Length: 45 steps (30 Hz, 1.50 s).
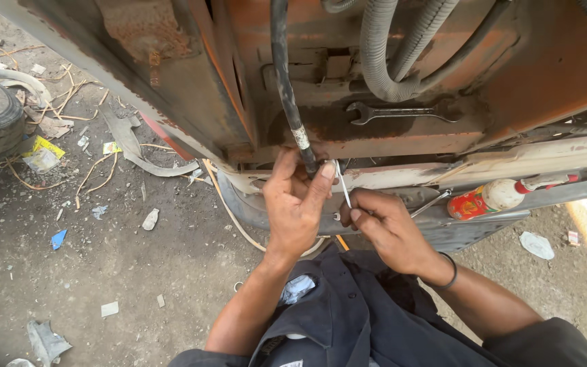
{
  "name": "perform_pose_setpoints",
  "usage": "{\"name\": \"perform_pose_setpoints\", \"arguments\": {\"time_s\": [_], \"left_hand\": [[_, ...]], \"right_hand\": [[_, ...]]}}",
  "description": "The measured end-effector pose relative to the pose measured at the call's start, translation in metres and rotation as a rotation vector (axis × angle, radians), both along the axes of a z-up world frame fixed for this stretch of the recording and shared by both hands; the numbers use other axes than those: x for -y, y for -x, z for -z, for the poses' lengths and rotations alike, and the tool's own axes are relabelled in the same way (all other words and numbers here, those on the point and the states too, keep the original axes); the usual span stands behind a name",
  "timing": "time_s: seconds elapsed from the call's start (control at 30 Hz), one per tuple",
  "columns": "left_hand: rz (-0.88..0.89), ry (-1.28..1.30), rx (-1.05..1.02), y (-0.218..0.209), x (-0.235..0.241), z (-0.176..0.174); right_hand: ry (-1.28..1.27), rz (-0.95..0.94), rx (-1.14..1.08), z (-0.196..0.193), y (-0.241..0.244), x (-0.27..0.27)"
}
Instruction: The person cleans a hose fitting with a cloth, then wraps white thread seal tape around the threads of two hose fittings. The person handles the tape roll and hose ends by hand, applying multiple wraps to each fitting.
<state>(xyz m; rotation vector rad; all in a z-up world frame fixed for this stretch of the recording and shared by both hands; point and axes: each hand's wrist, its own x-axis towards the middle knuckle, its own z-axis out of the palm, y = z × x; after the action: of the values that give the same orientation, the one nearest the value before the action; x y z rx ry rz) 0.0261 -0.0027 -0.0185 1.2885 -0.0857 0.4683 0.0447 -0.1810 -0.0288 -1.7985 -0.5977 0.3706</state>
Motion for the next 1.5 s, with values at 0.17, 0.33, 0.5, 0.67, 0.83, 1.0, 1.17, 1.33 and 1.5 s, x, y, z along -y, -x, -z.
{"name": "perform_pose_setpoints", "arguments": {"time_s": [0.17, 0.33, 0.5, 0.67, 0.83, 1.0, 1.17, 1.33, 1.5], "left_hand": [[-0.035, -0.01, -0.013, 0.0, -0.001, -0.001], [-0.048, -0.032, -0.017, 0.003, 0.002, -0.001], [-0.04, -0.086, 0.003, 0.008, 0.003, -0.004], [0.064, 0.043, 0.001, 0.017, 0.003, -0.009], [0.115, 0.068, 0.052, 0.027, -0.002, -0.01], [0.103, 0.097, 0.006, 0.025, -0.005, -0.004], [0.158, 0.152, -0.047, 0.017, 0.0, -0.004], [0.177, 0.016, -0.111, 0.008, 0.002, -0.009], [0.14, -0.269, -0.075, -0.004, -0.002, -0.007]], "right_hand": [[0.228, 0.102, 0.407, -0.016, 0.01, -0.007], [0.489, 0.106, 0.921, -0.05, 0.028, -0.017], [0.557, -0.114, 1.228, -0.096, 0.021, -0.009], [0.481, -0.224, 1.398, -0.126, -0.016, -0.008], [0.264, -0.182, 1.056, -0.102, -0.055, -0.019], [0.119, -0.199, 0.55, -0.05, -0.05, -0.018], [0.094, 0.005, 0.529, -0.027, -0.02, -0.012], [0.098, 0.107, 0.567, -0.034, -0.009, -0.008], [0.102, 0.229, 0.641, -0.04, -0.007, -0.01]]}}
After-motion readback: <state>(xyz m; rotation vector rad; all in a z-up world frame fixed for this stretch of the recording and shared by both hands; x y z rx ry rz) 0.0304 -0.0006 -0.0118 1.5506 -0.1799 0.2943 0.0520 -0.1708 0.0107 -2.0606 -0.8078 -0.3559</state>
